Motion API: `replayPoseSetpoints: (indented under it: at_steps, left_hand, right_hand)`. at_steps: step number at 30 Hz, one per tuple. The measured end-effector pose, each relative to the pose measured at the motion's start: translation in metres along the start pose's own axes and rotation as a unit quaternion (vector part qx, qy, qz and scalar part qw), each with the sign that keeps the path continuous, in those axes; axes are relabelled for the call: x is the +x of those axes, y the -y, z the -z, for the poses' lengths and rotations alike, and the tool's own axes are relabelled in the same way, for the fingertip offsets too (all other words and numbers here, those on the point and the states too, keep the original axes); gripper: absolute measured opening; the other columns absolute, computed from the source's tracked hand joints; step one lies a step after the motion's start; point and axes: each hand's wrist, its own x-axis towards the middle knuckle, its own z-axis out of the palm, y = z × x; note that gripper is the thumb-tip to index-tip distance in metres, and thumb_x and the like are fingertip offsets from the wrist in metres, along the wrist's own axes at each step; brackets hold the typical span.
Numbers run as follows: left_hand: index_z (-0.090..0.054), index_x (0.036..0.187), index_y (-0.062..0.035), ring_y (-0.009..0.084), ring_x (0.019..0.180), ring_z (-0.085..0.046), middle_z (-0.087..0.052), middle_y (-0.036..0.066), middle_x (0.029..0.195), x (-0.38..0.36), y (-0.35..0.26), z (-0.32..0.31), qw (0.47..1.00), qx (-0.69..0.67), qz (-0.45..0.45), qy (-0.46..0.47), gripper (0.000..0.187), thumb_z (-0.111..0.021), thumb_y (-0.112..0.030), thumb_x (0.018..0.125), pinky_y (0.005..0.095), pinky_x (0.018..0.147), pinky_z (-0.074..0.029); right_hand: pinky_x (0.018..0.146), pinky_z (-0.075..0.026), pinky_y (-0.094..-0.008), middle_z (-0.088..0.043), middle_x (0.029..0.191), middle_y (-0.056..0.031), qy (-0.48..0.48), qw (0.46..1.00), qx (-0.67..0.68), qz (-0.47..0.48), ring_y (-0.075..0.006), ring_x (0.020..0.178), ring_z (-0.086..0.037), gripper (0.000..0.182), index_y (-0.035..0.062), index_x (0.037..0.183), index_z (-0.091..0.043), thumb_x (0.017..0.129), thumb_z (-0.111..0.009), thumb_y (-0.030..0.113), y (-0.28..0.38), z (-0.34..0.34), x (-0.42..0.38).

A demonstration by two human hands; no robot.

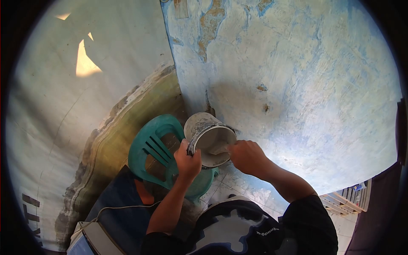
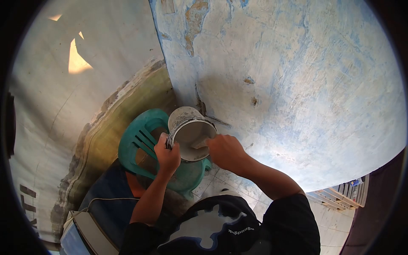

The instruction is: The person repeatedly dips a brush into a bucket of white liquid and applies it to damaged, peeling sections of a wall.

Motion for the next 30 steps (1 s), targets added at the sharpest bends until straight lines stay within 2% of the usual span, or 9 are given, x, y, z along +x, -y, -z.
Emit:
replayPoseSetpoints:
  at_steps: [6, 8, 14, 18, 21, 23, 27, 29, 30]
  left_hand:
    - [-0.046, 0.078, -0.0013, 0.0104, 0.055, -0.038, -0.042, 0.007, 0.059, 0.01, -0.008, 0.023, 0.996, 0.026, -0.083, -0.01, 0.013, -0.058, 0.004, 0.077, 0.0282, 0.051, -0.036]
    - [-0.047, 0.079, -0.0011, 0.0112, 0.054, -0.039, -0.042, 0.008, 0.059, 0.011, -0.009, 0.028, 0.994, 0.036, -0.1, -0.014, 0.012, -0.058, 0.004, 0.077, 0.0281, 0.051, -0.037]
    - [-0.053, 0.085, 0.0021, 0.018, 0.055, -0.05, -0.053, 0.011, 0.066, 0.009, -0.003, 0.041, 0.996, 0.067, -0.062, -0.007, 0.011, -0.061, 0.003, 0.077, 0.03, 0.055, -0.043]
    - [-0.049, 0.083, 0.001, 0.0126, 0.057, -0.046, -0.05, 0.009, 0.064, 0.016, 0.006, 0.052, 0.997, 0.073, -0.002, -0.015, 0.012, -0.06, 0.003, 0.079, 0.0293, 0.053, -0.041]
    - [-0.047, 0.081, 0.0003, 0.0094, 0.06, -0.043, -0.048, 0.006, 0.064, 0.015, 0.013, 0.057, 0.998, 0.046, 0.041, -0.026, 0.013, -0.06, 0.003, 0.079, 0.0284, 0.054, -0.039]
    - [-0.046, 0.08, 0.0001, 0.0081, 0.062, -0.043, -0.047, 0.005, 0.065, 0.012, 0.021, 0.063, 0.998, 0.017, 0.061, -0.031, 0.014, -0.059, 0.003, 0.08, 0.0279, 0.055, -0.038]
    - [-0.045, 0.08, 0.0002, 0.0071, 0.068, -0.043, -0.046, 0.003, 0.069, 0.001, 0.031, 0.076, 0.992, 0.014, 0.124, 0.007, 0.014, -0.059, 0.003, 0.08, 0.0274, 0.06, -0.039]
    - [-0.045, 0.08, 0.0002, 0.0069, 0.07, -0.043, -0.046, 0.003, 0.07, -0.003, 0.032, 0.078, 0.989, 0.013, 0.145, 0.022, 0.015, -0.059, 0.003, 0.08, 0.0276, 0.061, -0.039]
    - [-0.044, 0.08, 0.0001, 0.0072, 0.069, -0.042, -0.044, 0.003, 0.07, -0.006, 0.034, 0.078, 0.988, 0.007, 0.15, 0.025, 0.016, -0.059, 0.003, 0.08, 0.0279, 0.06, -0.039]
  right_hand:
    - [0.064, -0.056, -0.0496, -0.068, 0.078, -0.0237, -0.016, 0.999, -0.026, 0.031, -0.0419, 0.074, -0.069, 0.014, -0.0008, 0.089, -0.065, 0.085, -0.055, 0.007, 0.021, -0.018, 0.024]
    - [0.07, -0.056, -0.0481, -0.068, 0.088, -0.0239, 0.013, 0.999, -0.03, 0.032, -0.0415, 0.078, -0.069, 0.025, 0.0001, 0.106, -0.067, 0.085, -0.06, 0.01, 0.021, -0.026, 0.032]
    - [0.066, -0.056, -0.0494, -0.068, 0.079, -0.0236, -0.012, 0.997, -0.028, 0.074, -0.0412, 0.074, -0.07, 0.018, -0.0019, 0.096, -0.066, 0.086, -0.054, 0.007, 0.022, -0.028, 0.037]
    - [0.07, -0.055, -0.0493, -0.068, 0.08, -0.0229, -0.022, 0.999, 0.03, 0.023, -0.0414, 0.077, -0.069, 0.017, -0.0008, 0.094, -0.067, 0.087, -0.055, 0.009, 0.025, -0.002, 0.025]
    - [0.07, -0.052, -0.0448, -0.067, 0.078, -0.0221, -0.034, 0.989, 0.144, 0.03, -0.0355, 0.075, -0.068, 0.019, -0.0001, 0.098, -0.068, 0.09, -0.059, 0.014, 0.01, 0.004, 0.016]
    - [0.066, -0.049, -0.0366, -0.065, 0.073, -0.0141, 0.02, 0.945, 0.322, -0.059, -0.0236, 0.069, -0.062, 0.022, 0.0004, 0.103, -0.069, 0.095, -0.062, 0.019, 0.004, 0.001, 0.011]
    - [0.055, -0.039, -0.0276, -0.055, 0.071, -0.0022, 0.09, 0.873, 0.454, -0.152, -0.0098, 0.06, -0.047, 0.02, 0.0007, 0.095, -0.065, 0.1, -0.058, 0.018, -0.017, -0.034, -0.007]
    - [0.054, -0.036, -0.0244, -0.057, 0.078, -0.0006, 0.16, 0.695, 0.67, -0.206, -0.0074, 0.059, -0.045, 0.016, 0.0005, 0.102, -0.062, 0.102, -0.054, 0.015, -0.023, -0.046, -0.018]
    - [0.053, -0.034, -0.0232, -0.056, 0.081, -0.0021, 0.185, 0.649, 0.707, -0.214, -0.0072, 0.058, -0.042, 0.016, 0.0009, 0.109, -0.058, 0.102, -0.05, 0.012, -0.024, -0.051, -0.021]
